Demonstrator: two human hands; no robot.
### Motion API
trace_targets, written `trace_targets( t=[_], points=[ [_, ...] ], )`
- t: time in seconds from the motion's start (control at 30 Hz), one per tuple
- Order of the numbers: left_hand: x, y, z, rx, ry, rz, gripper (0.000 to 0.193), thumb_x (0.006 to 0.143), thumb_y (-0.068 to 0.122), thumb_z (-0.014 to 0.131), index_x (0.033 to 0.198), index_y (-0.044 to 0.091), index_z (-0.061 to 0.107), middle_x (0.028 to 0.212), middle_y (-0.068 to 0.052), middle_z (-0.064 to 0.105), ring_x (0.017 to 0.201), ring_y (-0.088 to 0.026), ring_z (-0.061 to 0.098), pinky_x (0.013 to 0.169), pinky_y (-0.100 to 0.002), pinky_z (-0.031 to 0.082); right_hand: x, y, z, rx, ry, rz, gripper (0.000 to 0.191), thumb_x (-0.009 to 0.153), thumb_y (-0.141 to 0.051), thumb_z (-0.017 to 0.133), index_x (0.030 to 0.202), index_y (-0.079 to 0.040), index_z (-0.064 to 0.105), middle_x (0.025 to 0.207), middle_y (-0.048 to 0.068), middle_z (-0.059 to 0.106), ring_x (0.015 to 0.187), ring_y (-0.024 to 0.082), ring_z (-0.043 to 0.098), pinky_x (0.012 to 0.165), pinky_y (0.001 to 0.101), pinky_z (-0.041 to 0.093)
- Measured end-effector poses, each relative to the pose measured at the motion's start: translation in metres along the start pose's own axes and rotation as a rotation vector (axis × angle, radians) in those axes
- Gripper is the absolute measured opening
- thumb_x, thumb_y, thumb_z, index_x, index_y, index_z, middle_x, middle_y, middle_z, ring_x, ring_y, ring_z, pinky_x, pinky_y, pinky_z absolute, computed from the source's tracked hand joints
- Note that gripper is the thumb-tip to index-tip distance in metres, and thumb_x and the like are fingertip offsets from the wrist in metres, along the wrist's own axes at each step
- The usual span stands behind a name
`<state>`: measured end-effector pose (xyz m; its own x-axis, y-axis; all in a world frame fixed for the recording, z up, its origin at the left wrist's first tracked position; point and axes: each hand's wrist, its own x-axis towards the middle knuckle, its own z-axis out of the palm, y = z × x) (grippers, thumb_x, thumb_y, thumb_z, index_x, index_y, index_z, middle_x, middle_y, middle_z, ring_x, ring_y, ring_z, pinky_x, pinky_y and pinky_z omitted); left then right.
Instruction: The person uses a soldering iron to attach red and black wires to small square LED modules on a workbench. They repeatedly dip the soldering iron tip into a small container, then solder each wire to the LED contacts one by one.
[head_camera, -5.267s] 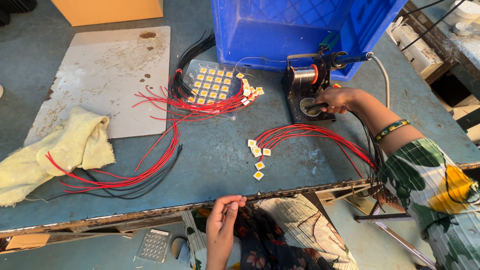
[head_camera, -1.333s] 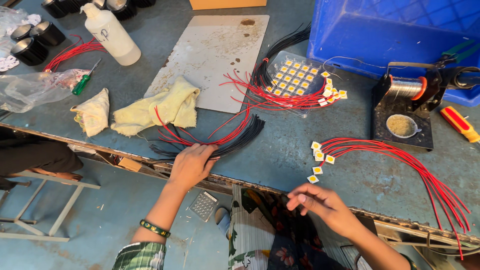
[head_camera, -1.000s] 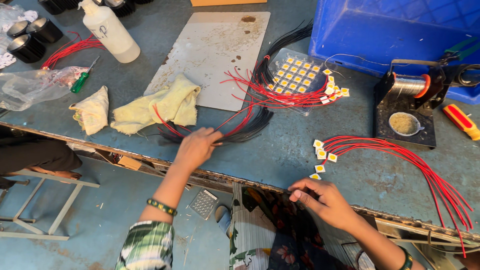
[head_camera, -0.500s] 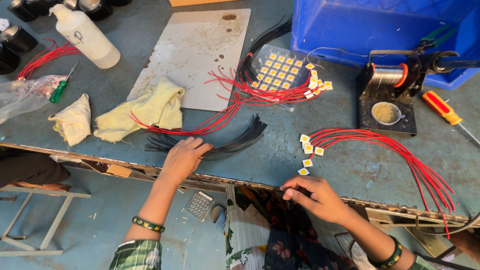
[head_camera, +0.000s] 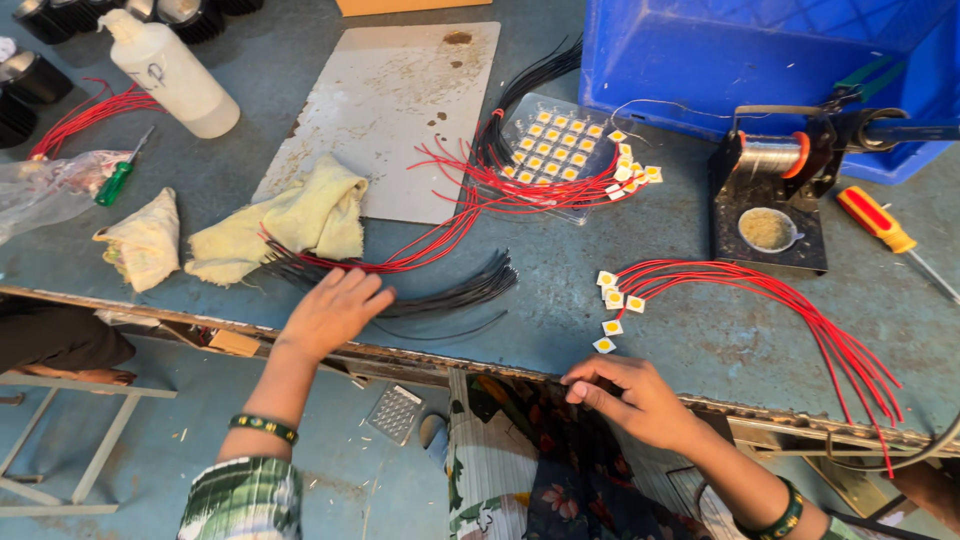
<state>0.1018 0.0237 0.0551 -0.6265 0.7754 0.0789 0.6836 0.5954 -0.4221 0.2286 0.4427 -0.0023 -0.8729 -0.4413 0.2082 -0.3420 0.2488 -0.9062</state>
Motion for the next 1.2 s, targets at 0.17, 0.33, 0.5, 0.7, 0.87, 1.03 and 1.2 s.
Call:
trace_targets(
  t=[0.17, 0.33, 0.5, 0.7, 0.87, 1.03, 1.2],
  points=[
    [0.005, -0.015, -0.007, 0.072, 0.011, 0.031, 0.028, 0.084, 0.016, 0.054, 0.109, 0.022, 0.065, 0.102, 0.001, 0.059, 0.105, -0.018, 0.058, 0.089, -0.037, 0.044, 0.002, 0.000, 0.000, 0.037, -0.025, 0.104, 0.019, 0.095, -0.022, 0.066, 0.105, -0.006, 0.073, 0.087, 0.003, 0.077, 0.082, 0.014, 0.075, 0.075, 0.0296, 0.057],
    [0.029, -0.027, -0.011, 0.131, -0.317, -0.005, 0.031, 0.088, 0.015, 0.062, 0.118, 0.023, 0.064, 0.110, 0.004, 0.062, 0.114, -0.018, 0.057, 0.096, -0.037, 0.043, 0.002, 0.001, -0.002, 0.032, -0.026, 0.070, 0.020, 0.096, -0.022, 0.066, 0.105, -0.006, 0.073, 0.088, 0.003, 0.078, 0.085, 0.014, 0.076, 0.078, 0.0301, 0.057],
    [0.056, -0.020, -0.009, 0.121, -0.655, -0.203, 0.035, 0.091, 0.016, 0.068, 0.125, 0.026, 0.068, 0.128, 0.004, 0.063, 0.130, -0.018, 0.052, 0.108, -0.038, 0.039, 0.003, 0.002, -0.002, 0.020, -0.016, 0.038, 0.019, 0.096, -0.021, 0.066, 0.106, -0.006, 0.073, 0.088, 0.003, 0.079, 0.085, 0.014, 0.076, 0.080, 0.0306, 0.056],
    [0.061, -0.013, -0.035, -0.115, -0.717, -0.351, 0.069, 0.074, 0.026, 0.086, 0.137, 0.019, 0.059, 0.140, -0.002, 0.053, 0.137, -0.023, 0.043, 0.111, -0.042, 0.035, 0.000, 0.002, -0.005, 0.031, -0.014, 0.071, 0.018, 0.095, -0.019, 0.067, 0.105, -0.006, 0.073, 0.088, 0.003, 0.078, 0.084, 0.015, 0.076, 0.079, 0.0303, 0.057],
    [0.044, 0.024, -0.042, -0.441, -0.292, -0.170, 0.121, 0.047, 0.045, 0.097, 0.149, 0.003, 0.048, 0.144, -0.012, 0.051, 0.131, -0.031, 0.042, 0.105, -0.047, 0.033, 0.002, 0.002, -0.002, 0.035, -0.020, 0.031, 0.018, 0.095, -0.019, 0.067, 0.105, -0.006, 0.073, 0.090, 0.003, 0.078, 0.086, 0.014, 0.076, 0.079, 0.0304, 0.057],
    [0.030, 0.027, -0.025, -0.569, -0.103, -0.244, 0.074, 0.066, 0.035, 0.085, 0.132, 0.011, 0.063, 0.125, -0.007, 0.060, 0.121, -0.027, 0.054, 0.099, -0.047, 0.039, 0.002, -0.003, -0.002, 0.008, -0.018, 0.043, 0.017, 0.094, -0.019, 0.069, 0.104, -0.006, 0.073, 0.090, 0.004, 0.077, 0.084, 0.015, 0.075, 0.077, 0.0306, 0.057],
    [0.054, 0.054, 0.004, -0.689, 0.229, -0.373, 0.030, 0.086, 0.020, 0.077, 0.116, 0.016, 0.076, 0.105, -0.006, 0.065, 0.101, -0.028, 0.062, 0.088, -0.041, 0.049, 0.001, -0.003, -0.001, 0.031, -0.006, 0.030, 0.017, 0.094, -0.018, 0.068, 0.105, -0.006, 0.073, 0.088, 0.004, 0.077, 0.083, 0.015, 0.076, 0.076, 0.0309, 0.057]
  ],
)
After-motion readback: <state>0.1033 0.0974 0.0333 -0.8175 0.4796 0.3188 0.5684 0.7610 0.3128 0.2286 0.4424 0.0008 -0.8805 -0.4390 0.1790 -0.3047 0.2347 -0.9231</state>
